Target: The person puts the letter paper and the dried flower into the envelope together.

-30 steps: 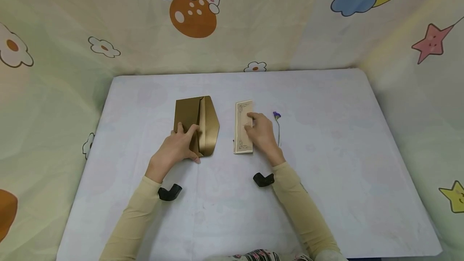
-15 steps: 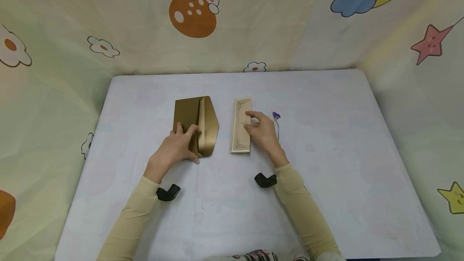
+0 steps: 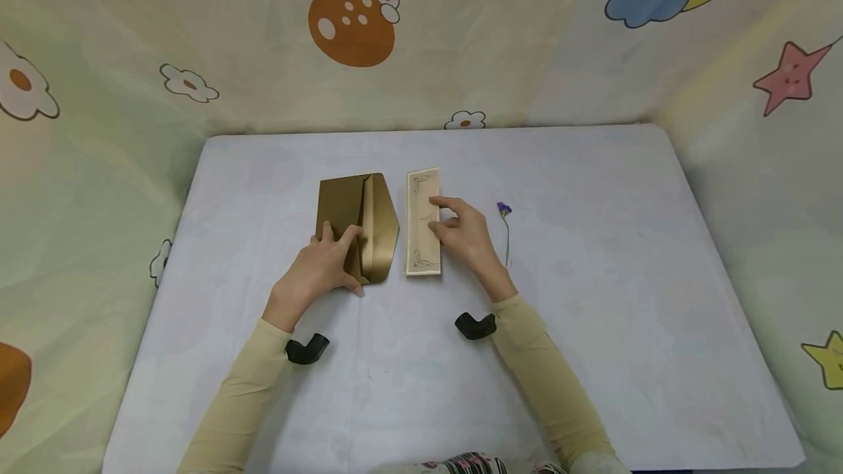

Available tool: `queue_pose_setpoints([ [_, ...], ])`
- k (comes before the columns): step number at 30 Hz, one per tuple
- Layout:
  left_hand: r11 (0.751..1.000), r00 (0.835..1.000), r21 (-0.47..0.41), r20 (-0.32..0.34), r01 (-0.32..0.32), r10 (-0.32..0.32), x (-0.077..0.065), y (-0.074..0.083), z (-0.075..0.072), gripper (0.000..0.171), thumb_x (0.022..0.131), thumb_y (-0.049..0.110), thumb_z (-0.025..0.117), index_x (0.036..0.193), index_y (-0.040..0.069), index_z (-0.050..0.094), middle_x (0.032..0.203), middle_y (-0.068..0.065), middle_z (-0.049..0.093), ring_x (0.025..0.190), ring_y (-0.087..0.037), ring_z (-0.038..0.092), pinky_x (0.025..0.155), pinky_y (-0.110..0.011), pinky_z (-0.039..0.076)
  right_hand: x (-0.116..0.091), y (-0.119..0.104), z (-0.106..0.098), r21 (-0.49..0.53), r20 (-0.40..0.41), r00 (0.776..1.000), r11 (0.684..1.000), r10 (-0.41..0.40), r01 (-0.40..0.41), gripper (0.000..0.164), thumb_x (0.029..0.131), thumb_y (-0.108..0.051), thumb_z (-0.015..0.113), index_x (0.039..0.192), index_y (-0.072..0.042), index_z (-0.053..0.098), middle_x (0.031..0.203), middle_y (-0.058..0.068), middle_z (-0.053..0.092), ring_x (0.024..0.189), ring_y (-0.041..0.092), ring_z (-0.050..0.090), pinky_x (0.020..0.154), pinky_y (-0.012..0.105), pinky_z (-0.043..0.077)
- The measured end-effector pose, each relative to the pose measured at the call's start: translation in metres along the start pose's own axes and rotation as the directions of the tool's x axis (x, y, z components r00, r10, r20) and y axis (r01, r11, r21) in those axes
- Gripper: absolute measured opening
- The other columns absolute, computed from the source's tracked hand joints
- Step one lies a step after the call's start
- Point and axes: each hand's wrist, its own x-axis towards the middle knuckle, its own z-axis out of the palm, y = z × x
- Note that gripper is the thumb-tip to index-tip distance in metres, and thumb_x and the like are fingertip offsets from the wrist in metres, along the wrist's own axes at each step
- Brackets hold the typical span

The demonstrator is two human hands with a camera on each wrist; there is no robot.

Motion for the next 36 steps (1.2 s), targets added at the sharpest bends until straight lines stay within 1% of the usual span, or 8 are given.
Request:
queue_pose_setpoints([
  [3,1.000,1.000,0.005,0.000,0.002,-0.002,0.001,0.000,0.000,0.102,0.066,0.040,0.097,0.146,0.016,0.038,0.150,-0.054,0.022,0.125,-0.076,0.041,0.082,-0.066,0.055,0.002,-0.002,0.005,0.011,0.015,1.000,1.000,0.001,-0.001,0.048,0.094,-0.005,0.071,0.141,-0.011,0.062,0.141,0.012,0.061,0.083,0.021,0.073,0.063,0.022,0.050],
  [6,1.000,1.000,0.013,-0.002,0.000,0.000,0.002,0.000,0.001,0.103,0.066,0.040,0.097,0.146,0.015,0.038,0.149,-0.055,0.023,0.124,-0.076,0.041,0.081,-0.067,0.055,0.004,-0.004,0.011,0.017,0.026,1.000,1.000,-0.008,0.008,0.048,0.094,-0.005,0.071,0.141,-0.011,0.062,0.141,0.012,0.062,0.083,0.020,0.074,0.063,0.022,0.050],
  [14,1.000,1.000,0.021,0.000,-0.001,0.001,0.003,-0.001,0.002,0.104,0.065,0.042,0.097,0.146,0.016,0.037,0.148,-0.055,0.024,0.122,-0.076,0.044,0.083,-0.067,0.055,0.012,-0.009,0.033,0.019,0.054,0.997,0.999,-0.048,0.047,0.049,0.094,-0.003,0.071,0.141,-0.010,0.061,0.143,0.013,0.060,0.089,0.024,0.075,0.062,0.023,0.052],
  [21,1.000,1.000,0.015,-0.008,0.002,-0.002,0.003,-0.002,0.002,0.104,0.064,0.042,0.098,0.145,0.016,0.038,0.147,-0.055,0.026,0.121,-0.076,0.044,0.084,-0.068,0.054,0.020,-0.008,0.047,0.010,0.067,0.996,0.998,-0.065,0.065,0.049,0.092,-0.002,0.071,0.140,-0.006,0.062,0.142,0.016,0.061,0.091,0.026,0.075,0.069,0.025,0.057],
  [24,1.000,1.000,0.020,-0.013,0.002,-0.001,0.004,-0.002,0.003,0.104,0.063,0.042,0.098,0.145,0.016,0.038,0.147,-0.055,0.026,0.121,-0.076,0.045,0.084,-0.068,0.054,0.023,-0.008,0.053,-0.011,0.065,0.994,0.996,-0.093,0.094,0.049,0.091,0.000,0.071,0.139,-0.003,0.062,0.140,0.018,0.063,0.090,0.027,0.075,0.069,0.026,0.059],
  [28,1.000,1.000,0.020,-0.008,0.006,-0.006,0.004,-0.002,0.003,0.104,0.063,0.043,0.097,0.145,0.016,0.039,0.148,-0.055,0.025,0.122,-0.075,0.045,0.085,-0.068,0.054,0.025,-0.009,0.058,-0.079,0.057,0.991,0.988,-0.125,0.129,0.048,0.091,0.000,0.071,0.138,-0.002,0.063,0.134,0.018,0.066,0.087,0.025,0.074,0.068,0.025,0.058],
  [31,1.000,1.000,0.021,-0.011,0.004,-0.004,0.003,-0.002,0.003,0.104,0.063,0.043,0.098,0.145,0.017,0.039,0.149,-0.054,0.025,0.122,-0.074,0.045,0.085,-0.068,0.054,0.026,-0.010,0.061,-0.113,0.044,0.990,0.984,-0.132,0.137,0.047,0.091,0.001,0.071,0.137,-0.002,0.063,0.130,0.017,0.068,0.086,0.023,0.074,0.067,0.024,0.057],
  [36,0.999,1.000,0.032,-0.016,-0.001,0.002,0.002,-0.002,0.002,0.104,0.063,0.043,0.098,0.144,0.016,0.039,0.148,-0.055,0.026,0.122,-0.074,0.045,0.084,-0.067,0.054,0.028,-0.011,0.064,-0.105,0.046,0.991,0.986,-0.126,0.130,0.046,0.092,0.001,0.071,0.137,0.001,0.063,0.131,0.019,0.067,0.087,0.024,0.074,0.066,0.025,0.057],
])
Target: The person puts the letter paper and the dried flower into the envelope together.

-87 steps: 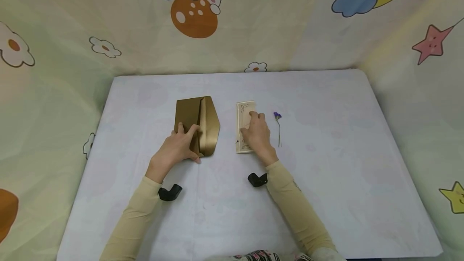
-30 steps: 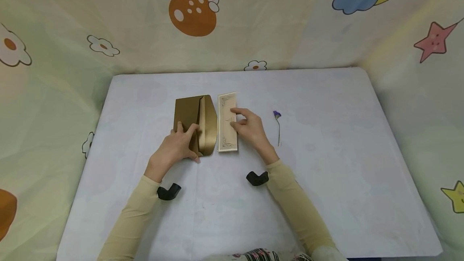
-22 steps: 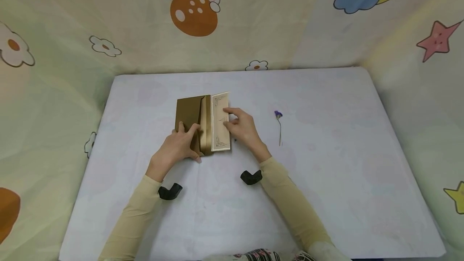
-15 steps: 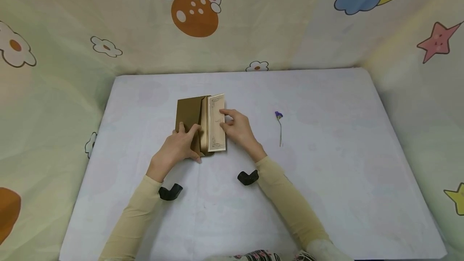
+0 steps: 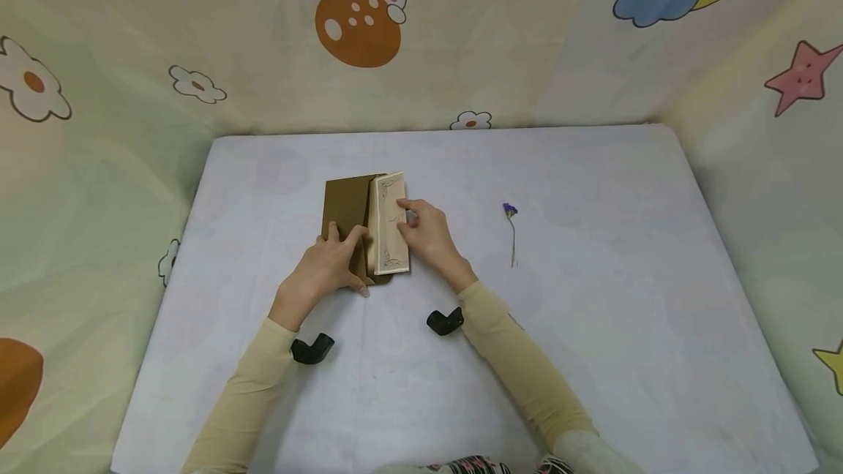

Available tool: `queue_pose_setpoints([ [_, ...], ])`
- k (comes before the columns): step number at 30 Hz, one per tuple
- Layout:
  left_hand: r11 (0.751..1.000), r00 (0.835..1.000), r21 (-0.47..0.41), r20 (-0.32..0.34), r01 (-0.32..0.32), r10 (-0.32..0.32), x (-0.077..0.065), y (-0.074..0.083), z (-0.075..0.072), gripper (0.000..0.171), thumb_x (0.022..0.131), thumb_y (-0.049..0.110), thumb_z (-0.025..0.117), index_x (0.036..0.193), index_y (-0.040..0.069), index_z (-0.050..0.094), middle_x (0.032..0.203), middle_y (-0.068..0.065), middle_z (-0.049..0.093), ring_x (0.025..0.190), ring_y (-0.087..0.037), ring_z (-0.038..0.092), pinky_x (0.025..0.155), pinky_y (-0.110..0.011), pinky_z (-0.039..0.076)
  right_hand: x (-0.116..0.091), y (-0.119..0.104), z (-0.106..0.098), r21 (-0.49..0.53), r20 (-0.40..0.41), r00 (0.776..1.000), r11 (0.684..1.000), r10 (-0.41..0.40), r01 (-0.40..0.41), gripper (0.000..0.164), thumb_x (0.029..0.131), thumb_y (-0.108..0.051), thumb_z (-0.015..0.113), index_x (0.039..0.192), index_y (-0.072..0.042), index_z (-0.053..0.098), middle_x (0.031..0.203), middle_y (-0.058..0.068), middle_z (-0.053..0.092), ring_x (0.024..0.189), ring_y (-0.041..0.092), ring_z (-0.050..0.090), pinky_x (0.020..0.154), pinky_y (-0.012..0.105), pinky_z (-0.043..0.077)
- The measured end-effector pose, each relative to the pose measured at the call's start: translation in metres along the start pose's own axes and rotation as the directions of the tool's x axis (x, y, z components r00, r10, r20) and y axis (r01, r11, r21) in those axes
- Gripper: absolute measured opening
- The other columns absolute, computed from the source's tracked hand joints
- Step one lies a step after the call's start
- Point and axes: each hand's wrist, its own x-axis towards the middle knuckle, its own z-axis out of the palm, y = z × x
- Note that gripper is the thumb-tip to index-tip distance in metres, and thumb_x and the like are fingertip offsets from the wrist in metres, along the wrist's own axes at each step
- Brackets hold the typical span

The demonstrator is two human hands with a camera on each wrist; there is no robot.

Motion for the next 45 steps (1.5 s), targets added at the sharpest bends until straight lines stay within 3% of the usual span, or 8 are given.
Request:
queue_pose_setpoints([
  [18,1.000,1.000,0.013,-0.001,0.010,-0.010,0.000,0.001,0.000,0.097,0.064,0.044,0.097,0.138,0.017,0.041,0.147,-0.054,0.028,0.118,-0.072,0.049,0.084,-0.066,0.055,0.006,-0.004,0.021,-0.015,0.078,0.997,1.000,-0.016,0.018,0.047,0.093,-0.001,0.071,0.139,0.000,0.061,0.123,0.020,0.068,0.084,0.022,0.075,0.063,0.019,0.053],
  [23,1.000,1.000,0.009,-0.001,0.008,-0.008,-0.001,0.001,-0.001,0.096,0.065,0.044,0.097,0.138,0.017,0.041,0.148,-0.053,0.029,0.118,-0.072,0.050,0.083,-0.066,0.055,0.006,-0.007,0.022,-0.032,0.076,0.997,0.999,-0.017,0.019,0.047,0.093,-0.003,0.072,0.138,-0.001,0.062,0.110,0.017,0.069,0.079,0.018,0.071,0.063,0.018,0.050],
  [27,1.000,1.000,0.008,-0.002,0.006,-0.006,0.000,0.001,-0.001,0.095,0.065,0.044,0.096,0.137,0.016,0.041,0.148,-0.053,0.028,0.118,-0.073,0.049,0.083,-0.066,0.055,0.007,-0.007,0.023,-0.056,0.072,0.997,0.998,-0.024,0.028,0.046,0.092,-0.006,0.075,0.137,-0.001,0.064,0.095,0.013,0.067,0.071,0.013,0.059,0.061,0.018,0.043],
  [33,1.000,1.000,0.003,-0.005,0.008,-0.008,0.000,0.000,-0.001,0.095,0.065,0.044,0.097,0.137,0.016,0.041,0.148,-0.053,0.029,0.117,-0.072,0.050,0.083,-0.066,0.055,0.007,-0.006,0.025,-0.059,0.048,0.998,0.998,-0.035,0.038,0.040,0.091,-0.007,0.077,0.129,-0.001,0.068,0.099,0.014,0.068,0.079,0.018,0.063,0.067,0.022,0.047],
  [38,1.000,1.000,0.003,-0.002,0.008,-0.008,0.000,-0.001,-0.001,0.096,0.065,0.044,0.097,0.138,0.016,0.040,0.148,-0.053,0.029,0.118,-0.072,0.050,0.084,-0.066,0.054,0.006,-0.006,0.027,-0.015,0.045,0.999,0.999,-0.027,0.028,0.037,0.091,-0.004,0.076,0.128,0.000,0.068,0.109,0.017,0.072,0.085,0.022,0.073,0.070,0.024,0.054],
  [45,1.000,1.000,0.010,0.007,0.004,-0.004,0.001,-0.001,-0.001,0.096,0.066,0.045,0.096,0.139,0.016,0.040,0.148,-0.053,0.028,0.119,-0.072,0.049,0.086,-0.067,0.054,0.006,-0.007,0.032,0.156,0.121,0.992,0.986,0.037,-0.056,0.041,0.093,0.003,0.071,0.134,0.003,0.064,0.095,0.021,0.078,0.066,0.024,0.075,0.057,0.024,0.057],
])
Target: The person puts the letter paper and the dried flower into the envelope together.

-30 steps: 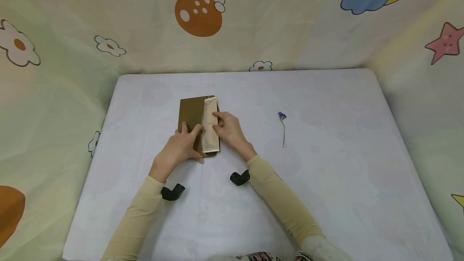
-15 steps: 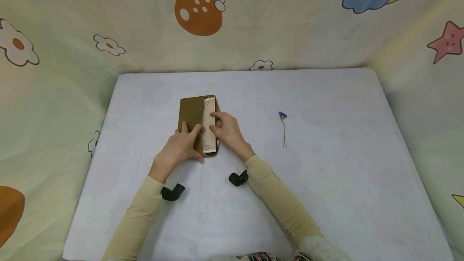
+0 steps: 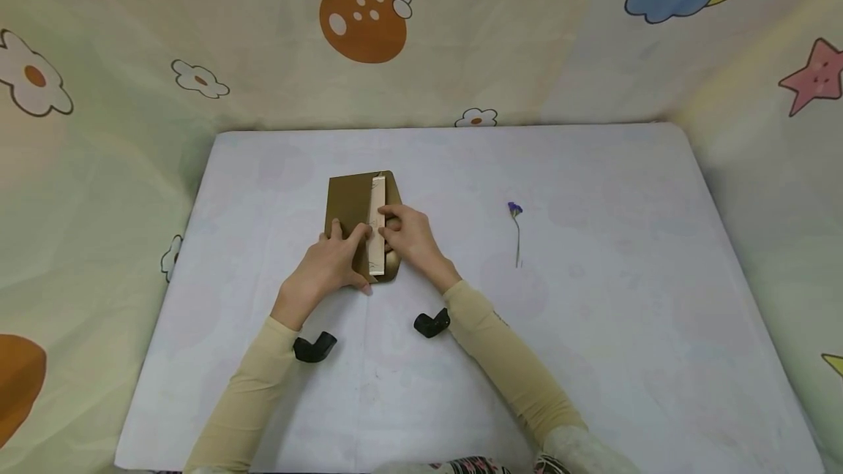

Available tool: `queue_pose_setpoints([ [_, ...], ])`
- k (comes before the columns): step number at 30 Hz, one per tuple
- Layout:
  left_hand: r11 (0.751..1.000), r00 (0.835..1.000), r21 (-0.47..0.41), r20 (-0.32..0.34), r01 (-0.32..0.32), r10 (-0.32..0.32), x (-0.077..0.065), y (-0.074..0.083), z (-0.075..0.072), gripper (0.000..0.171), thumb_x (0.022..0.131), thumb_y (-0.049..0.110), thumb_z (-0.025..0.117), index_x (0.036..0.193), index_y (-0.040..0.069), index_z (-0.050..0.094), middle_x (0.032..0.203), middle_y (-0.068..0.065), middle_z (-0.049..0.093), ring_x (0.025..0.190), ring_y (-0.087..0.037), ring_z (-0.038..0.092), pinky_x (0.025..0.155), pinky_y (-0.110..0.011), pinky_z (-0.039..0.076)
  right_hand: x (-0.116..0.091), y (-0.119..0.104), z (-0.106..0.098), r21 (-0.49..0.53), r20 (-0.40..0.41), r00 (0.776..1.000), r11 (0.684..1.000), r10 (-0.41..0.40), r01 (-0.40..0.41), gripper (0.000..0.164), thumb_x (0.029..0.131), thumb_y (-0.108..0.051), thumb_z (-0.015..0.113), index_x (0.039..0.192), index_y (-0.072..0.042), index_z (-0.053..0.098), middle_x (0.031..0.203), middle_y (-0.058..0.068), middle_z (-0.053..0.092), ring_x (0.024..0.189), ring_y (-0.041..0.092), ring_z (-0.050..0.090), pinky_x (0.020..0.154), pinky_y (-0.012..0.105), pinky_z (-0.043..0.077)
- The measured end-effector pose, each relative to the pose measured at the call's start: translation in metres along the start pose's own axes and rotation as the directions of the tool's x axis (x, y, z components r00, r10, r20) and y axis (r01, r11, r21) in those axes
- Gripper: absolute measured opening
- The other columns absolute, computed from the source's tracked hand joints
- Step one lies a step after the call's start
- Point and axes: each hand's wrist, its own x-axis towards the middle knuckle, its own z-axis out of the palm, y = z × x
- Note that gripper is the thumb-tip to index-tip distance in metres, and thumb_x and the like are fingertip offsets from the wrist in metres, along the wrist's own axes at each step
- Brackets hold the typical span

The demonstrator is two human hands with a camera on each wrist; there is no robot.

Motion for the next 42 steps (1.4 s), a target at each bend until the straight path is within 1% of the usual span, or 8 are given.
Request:
queue_pose_setpoints([
  [3,1.000,1.000,0.001,-0.001,-0.001,0.001,0.000,0.000,0.000,0.097,0.066,0.045,0.096,0.140,0.016,0.040,0.148,-0.053,0.028,0.120,-0.072,0.049,0.086,-0.067,0.054,0.001,0.000,0.002,0.023,0.005,1.000,1.000,0.015,-0.015,0.041,0.093,0.004,0.071,0.133,0.002,0.064,0.095,0.021,0.078,0.065,0.023,0.075,0.057,0.024,0.058],
  [8,1.000,1.000,0.001,0.006,0.004,-0.004,0.000,0.000,0.000,0.098,0.067,0.046,0.096,0.141,0.016,0.039,0.149,-0.053,0.028,0.120,-0.072,0.048,0.087,-0.067,0.054,0.003,0.000,0.006,0.059,0.020,0.999,0.998,0.030,-0.031,0.041,0.093,0.005,0.070,0.133,0.002,0.064,0.099,0.023,0.077,0.069,0.025,0.076,0.060,0.025,0.059],
  [16,1.000,1.000,0.014,-0.004,0.001,-0.001,0.001,-0.001,0.000,0.098,0.066,0.046,0.096,0.139,0.014,0.039,0.148,-0.053,0.029,0.118,-0.071,0.050,0.085,-0.067,0.054,0.005,0.000,0.009,0.112,0.037,0.999,0.994,0.012,-0.016,0.041,0.094,0.007,0.067,0.134,0.004,0.063,0.111,0.023,0.074,0.076,0.027,0.077,0.063,0.027,0.061],
  [20,1.000,1.000,0.013,0.004,0.001,-0.001,0.001,0.000,0.000,0.098,0.067,0.047,0.095,0.140,0.014,0.039,0.148,-0.053,0.028,0.119,-0.072,0.049,0.087,-0.067,0.053,0.005,0.000,0.011,0.098,0.037,0.999,0.995,0.002,-0.005,0.040,0.093,0.008,0.065,0.133,0.003,0.063,0.115,0.022,0.073,0.076,0.027,0.077,0.063,0.025,0.060],
  [25,1.000,1.000,0.010,0.010,0.006,-0.006,0.000,0.001,-0.001,0.097,0.067,0.046,0.095,0.140,0.015,0.038,0.149,-0.053,0.027,0.122,-0.072,0.047,0.087,-0.067,0.053,0.006,0.001,0.015,0.110,0.038,0.999,0.994,-0.001,-0.003,0.040,0.093,0.010,0.064,0.133,0.005,0.063,0.116,0.022,0.072,0.079,0.029,0.078,0.063,0.025,0.060],
  [33,1.000,1.000,0.000,0.019,0.011,-0.011,0.000,0.002,-0.003,0.096,0.068,0.045,0.095,0.139,0.015,0.038,0.149,-0.053,0.026,0.122,-0.072,0.047,0.086,-0.067,0.054,0.007,0.000,0.017,0.110,0.052,0.999,0.994,-0.009,0.003,0.038,0.095,0.007,0.066,0.133,0.006,0.062,0.123,0.022,0.070,0.086,0.029,0.078,0.065,0.024,0.060],
  [38,1.000,1.000,-0.004,0.021,0.016,-0.016,0.000,0.002,-0.003,0.096,0.068,0.045,0.094,0.140,0.015,0.039,0.150,-0.053,0.026,0.123,-0.073,0.046,0.087,-0.067,0.053,0.008,0.001,0.017,0.132,0.065,0.998,0.991,0.001,-0.009,0.039,0.095,0.009,0.065,0.133,0.006,0.061,0.124,0.021,0.069,0.089,0.030,0.077,0.066,0.024,0.060],
  [42,1.000,1.000,-0.003,0.023,0.019,-0.018,0.000,0.001,-0.002,0.096,0.068,0.045,0.094,0.141,0.015,0.038,0.150,-0.052,0.025,0.124,-0.072,0.045,0.087,-0.067,0.053,0.010,0.002,0.018,0.176,0.062,0.998,0.984,0.008,-0.019,0.036,0.094,0.011,0.064,0.130,0.006,0.063,0.119,0.022,0.070,0.092,0.031,0.077,0.068,0.025,0.061],
])
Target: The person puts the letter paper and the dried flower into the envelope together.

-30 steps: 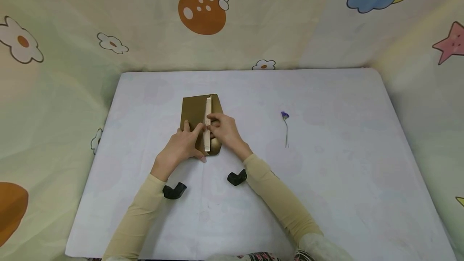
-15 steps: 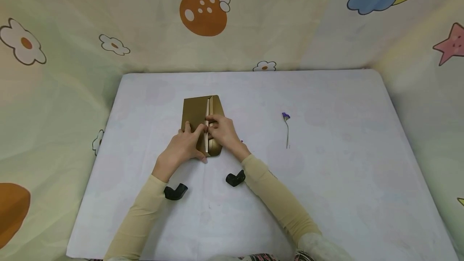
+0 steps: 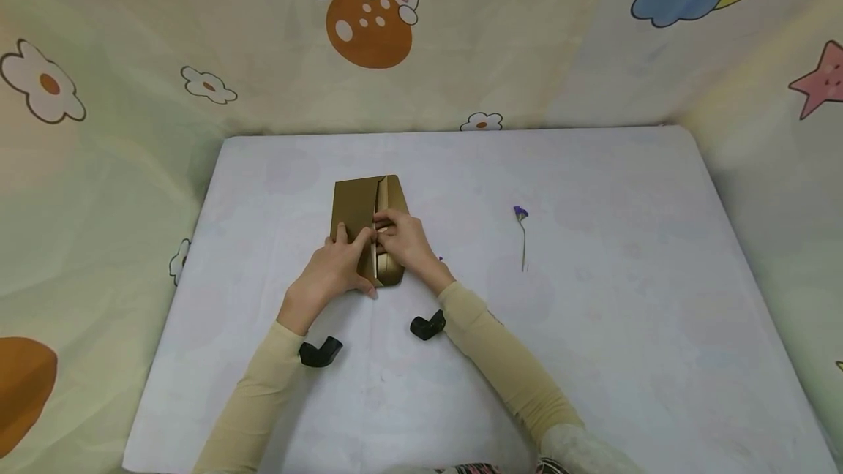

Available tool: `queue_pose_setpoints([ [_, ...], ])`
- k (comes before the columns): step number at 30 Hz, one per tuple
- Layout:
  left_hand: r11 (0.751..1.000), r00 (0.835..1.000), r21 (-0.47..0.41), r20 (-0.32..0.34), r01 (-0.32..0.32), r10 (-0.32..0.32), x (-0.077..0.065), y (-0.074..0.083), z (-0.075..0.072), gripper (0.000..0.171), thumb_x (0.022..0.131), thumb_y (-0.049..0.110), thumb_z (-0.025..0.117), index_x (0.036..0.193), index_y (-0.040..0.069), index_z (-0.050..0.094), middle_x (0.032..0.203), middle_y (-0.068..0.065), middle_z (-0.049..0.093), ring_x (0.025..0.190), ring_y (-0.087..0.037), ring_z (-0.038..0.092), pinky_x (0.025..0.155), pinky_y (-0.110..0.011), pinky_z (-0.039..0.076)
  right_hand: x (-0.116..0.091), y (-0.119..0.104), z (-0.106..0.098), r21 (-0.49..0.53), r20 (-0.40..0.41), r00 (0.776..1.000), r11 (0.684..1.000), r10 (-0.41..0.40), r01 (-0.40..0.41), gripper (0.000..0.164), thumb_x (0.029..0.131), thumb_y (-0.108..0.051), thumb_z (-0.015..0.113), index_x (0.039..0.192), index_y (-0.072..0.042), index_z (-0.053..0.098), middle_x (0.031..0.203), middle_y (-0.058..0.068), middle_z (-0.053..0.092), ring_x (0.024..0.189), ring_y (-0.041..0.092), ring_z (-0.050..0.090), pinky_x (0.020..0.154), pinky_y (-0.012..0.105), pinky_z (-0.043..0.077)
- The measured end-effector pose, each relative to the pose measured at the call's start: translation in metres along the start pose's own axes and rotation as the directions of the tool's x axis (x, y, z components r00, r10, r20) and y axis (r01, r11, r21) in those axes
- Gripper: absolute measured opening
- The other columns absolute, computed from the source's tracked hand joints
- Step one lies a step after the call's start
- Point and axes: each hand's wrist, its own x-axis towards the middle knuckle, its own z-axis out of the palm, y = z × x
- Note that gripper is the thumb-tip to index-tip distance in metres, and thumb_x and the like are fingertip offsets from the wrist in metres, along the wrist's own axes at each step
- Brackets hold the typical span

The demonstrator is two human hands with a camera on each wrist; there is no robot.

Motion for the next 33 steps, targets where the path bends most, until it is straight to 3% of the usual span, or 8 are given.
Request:
queue_pose_setpoints([
  [3,1.000,1.000,0.000,0.001,0.000,0.000,-0.001,0.000,0.001,0.097,0.068,0.046,0.094,0.141,0.014,0.038,0.150,-0.052,0.025,0.124,-0.073,0.045,0.087,-0.067,0.054,0.000,0.003,0.002,0.035,-0.012,1.000,0.999,-0.001,0.001,0.033,0.093,0.013,0.063,0.125,0.007,0.065,0.113,0.024,0.071,0.094,0.033,0.076,0.068,0.026,0.061],
  [10,1.000,1.000,-0.003,-0.011,-0.006,0.006,-0.001,0.002,0.001,0.098,0.067,0.047,0.095,0.141,0.014,0.039,0.150,-0.052,0.026,0.123,-0.072,0.047,0.085,-0.066,0.055,-0.001,0.002,0.001,-0.006,-0.035,0.999,1.000,-0.020,0.020,0.031,0.092,0.012,0.065,0.123,0.006,0.067,0.110,0.023,0.072,0.092,0.031,0.077,0.069,0.024,0.061],
  [18,1.000,1.000,-0.005,-0.001,0.005,-0.005,-0.001,0.001,0.003,0.104,0.068,0.047,0.095,0.147,0.014,0.037,0.152,-0.052,0.024,0.125,-0.073,0.044,0.087,-0.067,0.054,-0.001,0.002,-0.003,0.079,-0.056,0.998,0.997,-0.019,0.024,0.025,0.095,0.012,0.061,0.119,0.008,0.068,0.110,0.023,0.072,0.093,0.032,0.077,0.071,0.027,0.062],
  [26,1.000,1.000,-0.010,-0.007,0.011,-0.011,-0.003,0.002,0.002,0.096,0.068,0.044,0.096,0.142,0.017,0.040,0.151,-0.053,0.024,0.125,-0.073,0.044,0.087,-0.067,0.053,-0.008,0.003,-0.017,0.118,-0.070,0.997,0.992,-0.024,0.032,0.024,0.098,0.007,0.063,0.121,0.011,0.066,0.113,0.025,0.069,0.098,0.035,0.075,0.077,0.030,0.062],
  [33,1.000,0.999,-0.020,-0.032,-0.024,0.024,-0.003,0.001,0.003,0.098,0.066,0.043,0.096,0.143,0.016,0.041,0.149,-0.054,0.025,0.124,-0.074,0.044,0.085,-0.067,0.054,-0.023,0.002,-0.035,0.166,-0.105,0.994,0.986,-0.009,0.026,0.025,0.097,0.010,0.061,0.121,0.012,0.065,0.114,0.026,0.068,0.097,0.035,0.075,0.077,0.032,0.063],
])
